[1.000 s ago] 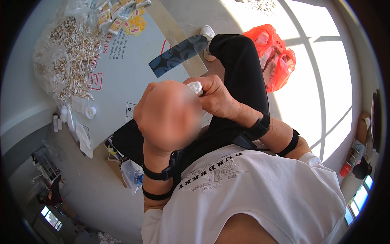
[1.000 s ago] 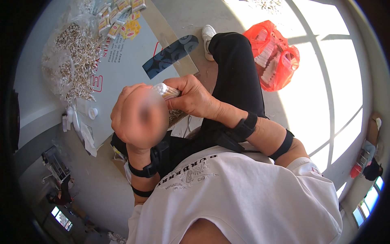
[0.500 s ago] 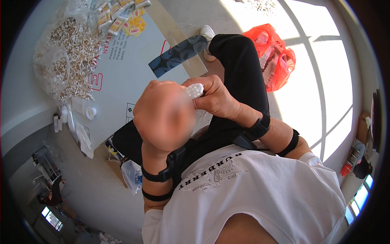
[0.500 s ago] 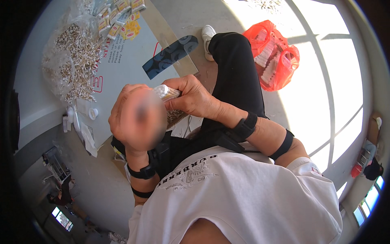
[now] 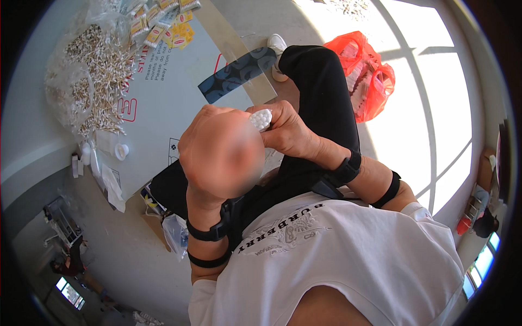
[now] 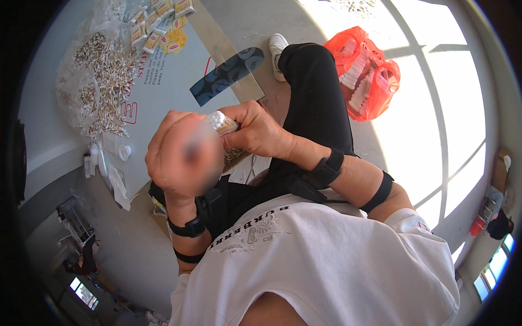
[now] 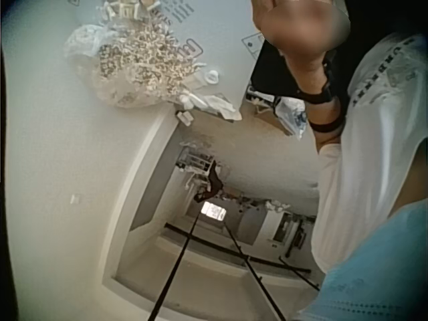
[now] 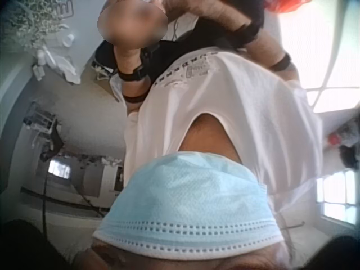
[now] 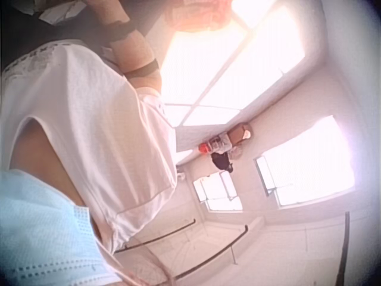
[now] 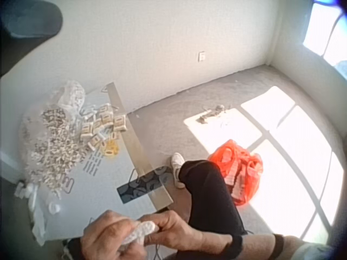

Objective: Packing small bundles of cotton buds into plastic bags and sealing them.

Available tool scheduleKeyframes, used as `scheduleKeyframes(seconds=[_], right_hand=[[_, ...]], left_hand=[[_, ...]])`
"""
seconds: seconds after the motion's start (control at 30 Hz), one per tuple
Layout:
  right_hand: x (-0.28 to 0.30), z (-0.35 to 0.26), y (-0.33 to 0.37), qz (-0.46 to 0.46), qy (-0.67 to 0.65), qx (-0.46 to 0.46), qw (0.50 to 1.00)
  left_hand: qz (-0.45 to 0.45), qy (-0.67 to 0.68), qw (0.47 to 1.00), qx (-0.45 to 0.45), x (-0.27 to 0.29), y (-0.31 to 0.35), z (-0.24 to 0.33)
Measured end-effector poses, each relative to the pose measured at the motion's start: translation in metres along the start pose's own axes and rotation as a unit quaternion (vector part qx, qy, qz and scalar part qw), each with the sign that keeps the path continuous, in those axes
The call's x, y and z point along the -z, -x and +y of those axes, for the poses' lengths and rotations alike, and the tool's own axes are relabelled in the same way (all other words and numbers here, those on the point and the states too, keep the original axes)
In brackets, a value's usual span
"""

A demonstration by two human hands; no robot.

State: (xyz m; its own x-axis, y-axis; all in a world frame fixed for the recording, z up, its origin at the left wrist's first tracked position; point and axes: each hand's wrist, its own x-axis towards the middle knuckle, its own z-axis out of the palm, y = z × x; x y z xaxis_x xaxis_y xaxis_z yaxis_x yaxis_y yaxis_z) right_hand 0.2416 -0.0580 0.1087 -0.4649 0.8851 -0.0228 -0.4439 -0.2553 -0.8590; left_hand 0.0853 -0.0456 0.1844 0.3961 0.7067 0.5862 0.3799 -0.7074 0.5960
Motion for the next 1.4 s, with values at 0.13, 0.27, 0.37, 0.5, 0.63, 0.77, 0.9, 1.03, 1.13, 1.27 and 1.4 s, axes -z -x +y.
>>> scheduleKeyframes(seconds=[0.13,0.27,0.37,0.5,0.63,0.77,0.9,1.03,1.13,1.27,1.4], right_hand=[[-0.001,-0.002,-0.001,-0.003,0.025,-0.008,1.000],[-0.002,-0.002,-0.001,0.007,0.053,-0.013,0.998],[0.002,0.000,-0.001,-0.003,0.061,0.002,0.998],[-0.002,0.000,-0.001,0.006,0.059,-0.002,0.998],[-0.003,0.002,-0.001,0.000,0.030,0.002,1.000],[0.002,0.003,-0.001,-0.008,0.046,0.012,0.999],[0.001,-0.001,0.000,-0.004,0.034,-0.009,0.999],[0.006,0.001,0.001,0.003,0.032,-0.004,0.999],[0.008,-0.003,-0.001,0.019,0.036,-0.031,0.999],[0.009,-0.004,-0.001,0.024,0.060,-0.024,0.998],[0.008,-0.002,-0.002,0.024,0.097,0.008,0.995]], left_hand=[[0.016,-0.010,1.000,-0.007,-0.003,0.002,-0.003],[0.013,-0.029,0.999,-0.012,-0.003,0.001,-0.003],[0.013,-0.032,0.999,-0.005,-0.001,-0.002,-0.001],[0.009,-0.037,0.999,-0.009,-0.002,-0.001,-0.001],[0.015,-0.038,0.999,-0.008,-0.003,-0.001,0.001],[0.016,-0.006,1.000,0.014,-0.005,0.000,-0.001],[0.003,-0.007,1.000,0.020,-0.004,0.001,-0.003],[0.008,0.024,0.999,0.041,-0.007,0.003,0.000],[0.032,0.082,0.991,0.104,-0.005,0.003,0.004],[0.063,0.289,0.918,0.263,0.005,0.011,-0.001],[0.050,0.360,0.873,0.327,0.010,0.010,-0.006]])
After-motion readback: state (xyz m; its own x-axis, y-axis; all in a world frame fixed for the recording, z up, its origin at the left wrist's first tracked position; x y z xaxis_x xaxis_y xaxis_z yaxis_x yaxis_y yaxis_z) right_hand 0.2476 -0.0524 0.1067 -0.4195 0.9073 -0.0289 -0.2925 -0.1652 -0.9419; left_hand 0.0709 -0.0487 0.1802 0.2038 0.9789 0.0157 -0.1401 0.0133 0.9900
